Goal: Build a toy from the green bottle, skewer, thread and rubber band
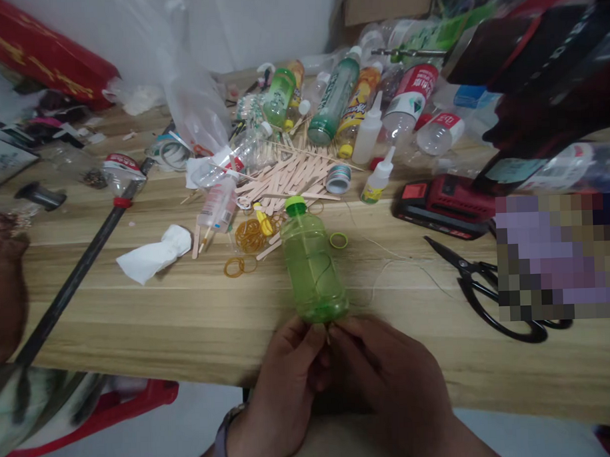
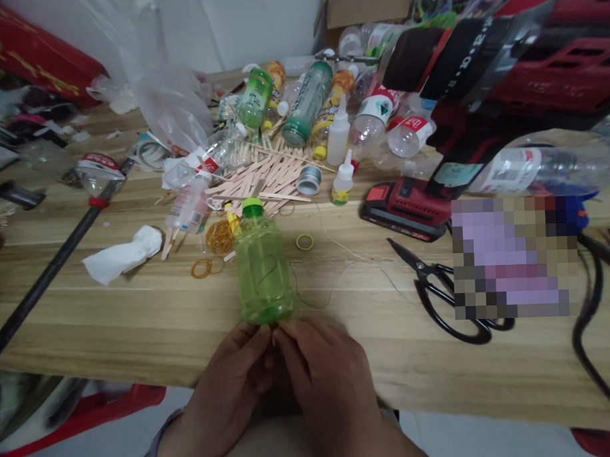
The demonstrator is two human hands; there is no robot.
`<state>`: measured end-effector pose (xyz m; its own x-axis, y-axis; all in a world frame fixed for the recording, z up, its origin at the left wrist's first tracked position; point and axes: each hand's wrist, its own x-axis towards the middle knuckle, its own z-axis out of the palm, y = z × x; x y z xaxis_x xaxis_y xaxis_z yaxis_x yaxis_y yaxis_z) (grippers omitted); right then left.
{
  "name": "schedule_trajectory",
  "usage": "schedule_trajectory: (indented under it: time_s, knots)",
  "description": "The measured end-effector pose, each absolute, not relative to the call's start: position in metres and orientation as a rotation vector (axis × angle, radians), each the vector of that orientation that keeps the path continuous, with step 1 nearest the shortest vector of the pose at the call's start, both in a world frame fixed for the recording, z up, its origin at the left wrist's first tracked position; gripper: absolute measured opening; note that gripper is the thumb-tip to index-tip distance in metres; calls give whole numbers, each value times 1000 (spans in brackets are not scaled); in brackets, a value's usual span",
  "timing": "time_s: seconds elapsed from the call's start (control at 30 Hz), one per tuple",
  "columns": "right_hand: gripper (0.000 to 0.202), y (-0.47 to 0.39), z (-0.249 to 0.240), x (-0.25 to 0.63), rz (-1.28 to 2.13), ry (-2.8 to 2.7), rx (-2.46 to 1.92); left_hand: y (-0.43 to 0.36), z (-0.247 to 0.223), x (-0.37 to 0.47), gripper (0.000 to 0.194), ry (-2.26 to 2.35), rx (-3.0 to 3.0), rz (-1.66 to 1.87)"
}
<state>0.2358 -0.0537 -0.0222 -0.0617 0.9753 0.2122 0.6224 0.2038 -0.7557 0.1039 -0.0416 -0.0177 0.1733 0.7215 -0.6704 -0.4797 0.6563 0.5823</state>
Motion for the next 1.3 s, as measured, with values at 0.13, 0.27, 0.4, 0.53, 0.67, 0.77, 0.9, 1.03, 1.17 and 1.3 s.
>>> schedule_trajectory:
  time_s: [0.13, 0.27, 0.4, 0.53, 0.67, 0.77, 0.9, 1.03, 1.17, 1.3]
  knots:
    - [30, -49, -23, 237, 456, -1915, -1461, -42, -22, 103, 52, 1130, 287, 849]
    - [27, -48, -24, 238, 537, -1873, -1486, -43, -24, 102, 49, 1151, 318, 851]
    - [23, -48, -23, 238, 656, -1767, -1524, -44, -24, 102, 48, 1112, 314, 843]
    - [20, -49, -21, 234, 976, -1529, -1498, -44, -22, 102, 43, 1001, 166, 881]
    - [23, -51, -26, 232, 1584, -1001, -1261, -43, -18, 102, 42, 945, 68, 884]
    - [31, -52, -30, 236, 1928, -728, -1086, -44, -16, 100, 41, 910, -1, 881]
    - [33, -52, -26, 242, 1849, -833, -1219, -47, -20, 97, 41, 929, -49, 934]
    - [29, -50, -17, 245, 1164, -1288, -1547, -50, -23, 98, 38, 914, -27, 955]
    - [26, -46, -16, 246, 782, -1400, -1539, -49, -19, 103, 41, 894, -30, 941]
    - [30, -41, -19, 242, 631, -1308, -1512, -48, -15, 111, 40, 836, -22, 915]
